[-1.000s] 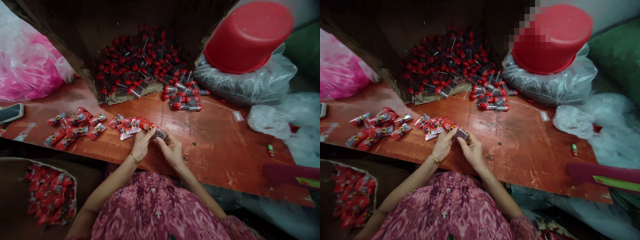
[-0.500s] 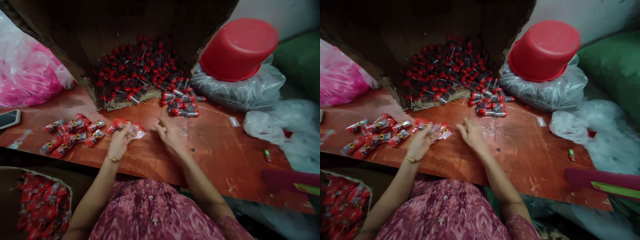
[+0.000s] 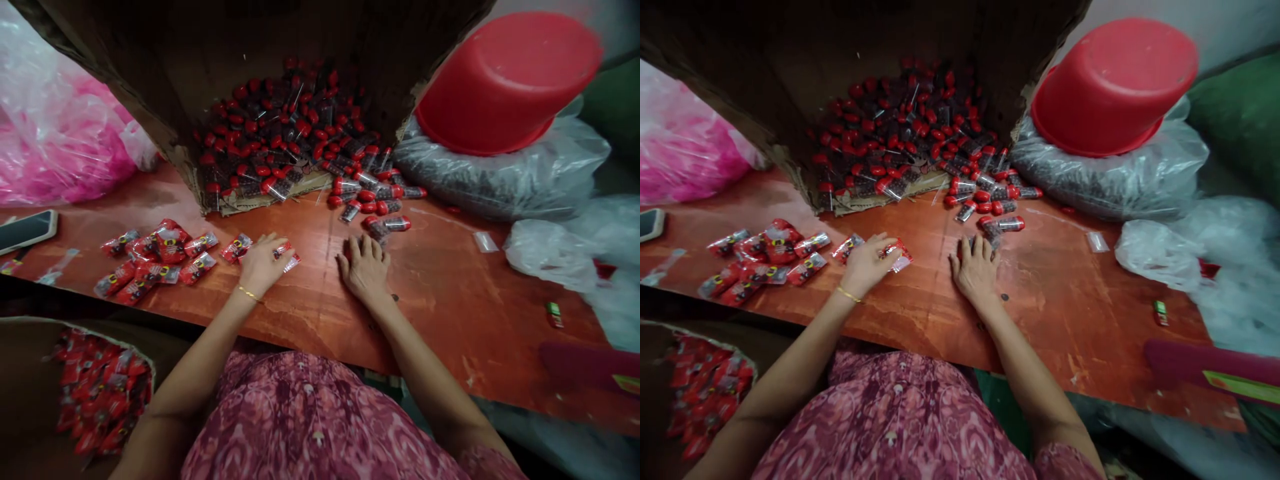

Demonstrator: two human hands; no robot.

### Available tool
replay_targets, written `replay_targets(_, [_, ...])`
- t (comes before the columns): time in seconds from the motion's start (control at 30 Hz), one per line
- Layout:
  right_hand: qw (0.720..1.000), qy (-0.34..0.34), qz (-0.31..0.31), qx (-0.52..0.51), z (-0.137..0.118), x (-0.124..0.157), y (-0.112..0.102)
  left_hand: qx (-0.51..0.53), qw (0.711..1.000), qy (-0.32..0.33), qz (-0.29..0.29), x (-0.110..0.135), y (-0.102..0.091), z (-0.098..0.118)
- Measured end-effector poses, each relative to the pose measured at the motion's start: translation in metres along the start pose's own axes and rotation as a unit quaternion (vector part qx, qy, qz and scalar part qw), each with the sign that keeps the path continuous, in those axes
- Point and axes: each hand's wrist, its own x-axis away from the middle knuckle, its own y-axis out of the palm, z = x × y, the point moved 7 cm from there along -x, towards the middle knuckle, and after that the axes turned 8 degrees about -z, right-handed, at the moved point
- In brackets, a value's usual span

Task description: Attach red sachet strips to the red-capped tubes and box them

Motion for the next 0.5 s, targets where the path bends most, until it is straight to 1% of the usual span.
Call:
replay_targets(0.03, [1.000,0.006,0.002,-0.002,0.000,0.010,0.000,-0.108,0.994,0.020,-0.023,-0.001,0.011,0.006])
replay_targets(0.07, [1.000,0.011,0.005,-0.007,0.000,0.018,0.000,-0.192,0.980,0.033,-0.038,-0.001,0.020,0.008])
replay_targets(0.1, [1.000,0.013,0.013,-0.015,0.002,0.023,-0.001,-0.251,0.966,0.043,-0.048,0.000,0.026,0.007])
replay_targets(0.13, [0.999,0.014,0.023,-0.024,0.003,0.028,-0.003,-0.288,0.955,0.049,-0.056,0.000,0.031,0.005])
replay_targets(0.2, [0.997,0.010,0.052,-0.051,0.003,0.032,-0.010,-0.313,0.946,0.055,-0.065,0.003,0.036,-0.001])
replay_targets(0.27, [0.992,-0.009,0.084,-0.095,-0.002,0.033,-0.021,-0.309,0.948,0.054,-0.058,0.005,0.036,-0.006])
replay_targets(0.33, [0.979,-0.046,0.097,-0.172,-0.015,0.032,-0.030,-0.288,0.955,0.045,-0.047,0.007,0.034,-0.007])
replay_targets(0.4, [0.951,-0.072,0.082,-0.288,-0.030,0.029,-0.033,-0.257,0.965,0.039,-0.029,0.009,0.030,-0.004])
replay_targets(0.43, [0.930,-0.069,0.062,-0.356,-0.038,0.026,-0.031,-0.240,0.970,0.042,-0.019,0.011,0.029,0.000])
replay_targets(0.47, [0.901,-0.057,0.034,-0.428,-0.044,0.022,-0.026,-0.223,0.974,0.049,-0.008,0.014,0.027,0.005])
replay_targets(0.5, [0.867,-0.041,0.000,-0.497,-0.051,0.018,-0.020,-0.207,0.976,0.062,0.002,0.017,0.026,0.010])
